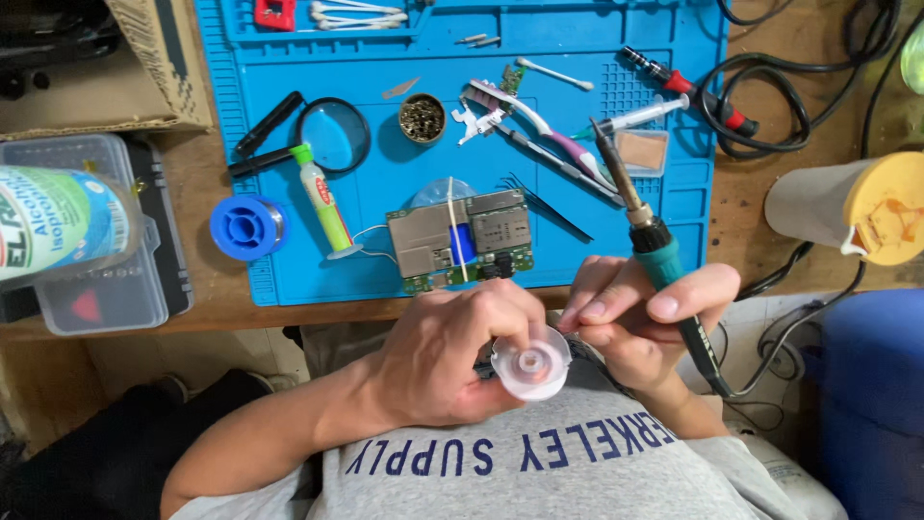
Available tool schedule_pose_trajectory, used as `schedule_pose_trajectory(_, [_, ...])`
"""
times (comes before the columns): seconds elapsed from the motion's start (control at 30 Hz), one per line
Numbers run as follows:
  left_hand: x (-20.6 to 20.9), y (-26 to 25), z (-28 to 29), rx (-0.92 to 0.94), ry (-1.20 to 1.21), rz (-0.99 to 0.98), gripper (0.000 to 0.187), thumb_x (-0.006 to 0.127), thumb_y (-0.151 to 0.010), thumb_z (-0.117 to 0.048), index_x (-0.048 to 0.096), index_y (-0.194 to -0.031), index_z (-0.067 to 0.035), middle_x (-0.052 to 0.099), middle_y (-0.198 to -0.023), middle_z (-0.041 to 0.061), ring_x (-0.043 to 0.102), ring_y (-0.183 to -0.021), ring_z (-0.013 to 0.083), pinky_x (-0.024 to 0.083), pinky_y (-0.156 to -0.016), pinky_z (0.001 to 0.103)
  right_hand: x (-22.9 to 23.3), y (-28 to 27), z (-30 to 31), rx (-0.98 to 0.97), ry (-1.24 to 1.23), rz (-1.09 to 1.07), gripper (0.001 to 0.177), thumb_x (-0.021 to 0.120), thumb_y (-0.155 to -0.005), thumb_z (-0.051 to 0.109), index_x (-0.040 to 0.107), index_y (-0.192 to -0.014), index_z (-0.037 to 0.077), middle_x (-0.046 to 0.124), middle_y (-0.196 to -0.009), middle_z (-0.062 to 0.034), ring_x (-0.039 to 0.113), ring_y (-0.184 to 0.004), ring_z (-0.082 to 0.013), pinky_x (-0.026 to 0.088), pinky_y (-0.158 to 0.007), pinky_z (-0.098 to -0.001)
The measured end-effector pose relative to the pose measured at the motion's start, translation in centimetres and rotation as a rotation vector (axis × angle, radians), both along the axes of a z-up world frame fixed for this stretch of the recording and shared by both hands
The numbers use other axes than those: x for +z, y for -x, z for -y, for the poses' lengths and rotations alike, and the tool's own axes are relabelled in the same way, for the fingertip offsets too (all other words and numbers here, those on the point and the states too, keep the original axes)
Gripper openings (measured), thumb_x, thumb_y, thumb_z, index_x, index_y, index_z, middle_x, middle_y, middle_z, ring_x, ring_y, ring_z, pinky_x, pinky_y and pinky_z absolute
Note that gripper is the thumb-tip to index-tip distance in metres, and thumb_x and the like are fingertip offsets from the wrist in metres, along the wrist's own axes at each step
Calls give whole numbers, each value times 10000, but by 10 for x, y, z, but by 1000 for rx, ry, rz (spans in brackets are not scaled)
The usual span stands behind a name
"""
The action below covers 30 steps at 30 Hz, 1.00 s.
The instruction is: The person uses a soldering iron to work on a small circuit board held in their left hand. They then reach up to a shelf to retrieve a small copper wire, which they proceed to solder onto the circuit board using the soldering iron and solder wire.
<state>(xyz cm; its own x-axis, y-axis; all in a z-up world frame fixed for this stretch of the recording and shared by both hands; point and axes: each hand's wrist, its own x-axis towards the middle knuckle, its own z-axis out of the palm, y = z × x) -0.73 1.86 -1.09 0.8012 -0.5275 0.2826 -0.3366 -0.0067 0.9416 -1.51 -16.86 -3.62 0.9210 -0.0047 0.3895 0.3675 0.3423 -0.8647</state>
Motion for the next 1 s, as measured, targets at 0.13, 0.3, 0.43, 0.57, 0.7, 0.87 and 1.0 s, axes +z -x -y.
schedule_pose_trajectory(0.13, [0, -1, -7, -17, 48, 117, 238, 509, -1028, -289, 446, -1178, -116, 618, -996, 118, 667, -856, 288, 548, -733, 390, 9, 4, -4, -4, 60, -64, 419, 672, -817, 16, 375, -1028, 223, 627, -785, -18, 653, -584, -187, 536, -577, -292])
schedule_pose_trajectory(0.3, [-1, -2, -5, 5, -124, 147, 293, 751, -789, -155, 531, -970, -89, 609, -1028, 101, 644, -814, 219, 527, -634, 328, 5, 7, -7, -46, 121, -41, 451, 680, -800, 10, 344, -1021, 213, 630, -765, -38, 654, -585, -194, 560, -608, -331])
schedule_pose_trajectory(0.43, [-3, -1, -6, 9, -24, 123, 333, 746, -859, -201, 448, -955, -90, 623, -998, 85, 671, -838, 211, 552, -645, 315, 8, 3, -9, -77, 156, -45, 423, 653, -829, 20, 340, -1034, 218, 623, -780, -26, 673, -578, -204, 540, -592, -330])
schedule_pose_trajectory(0.57, [-8, 2, -9, 54, -41, 140, 367, 681, -951, -244, 442, -1183, -92, 651, -1140, 46, 724, -959, 217, 588, -789, 314, 0, 2, -3, -52, 98, -7, 398, 667, -837, 26, 381, -1048, 206, 633, -821, -33, 650, -678, -195, 520, -651, -309])
schedule_pose_trajectory(0.7, [6, -5, -4, 72, -89, 105, 348, 682, -790, 29, 589, -1114, -54, 693, -1046, 71, 728, -922, 223, 590, -816, 304, -1, -3, -5, -91, 91, 29, 385, 669, -841, 37, 388, -1052, 196, 630, -788, -13, 644, -621, -176, 525, -608, -291])
schedule_pose_trajectory(0.87, [1, -2, 1, 175, -289, 205, 188, 692, -861, -120, 576, -1010, -116, 686, -892, 15, 662, -677, 170, 531, -545, 284, 4, -3, -3, -72, 96, -2, 393, 658, -838, 2, 386, -1046, 195, 632, -800, -33, 666, -616, -205, 543, -615, -305])
schedule_pose_trajectory(1.0, [6, -5, -3, 183, -400, 346, 198, 731, -921, -185, 621, -1086, -193, 697, -988, -7, 664, -703, 155, 500, -477, 303, 1, 0, -2, -83, 83, 7, 395, 672, -838, 43, 374, -1041, 205, 632, -797, -27, 669, -615, -208, 524, -610, -321])
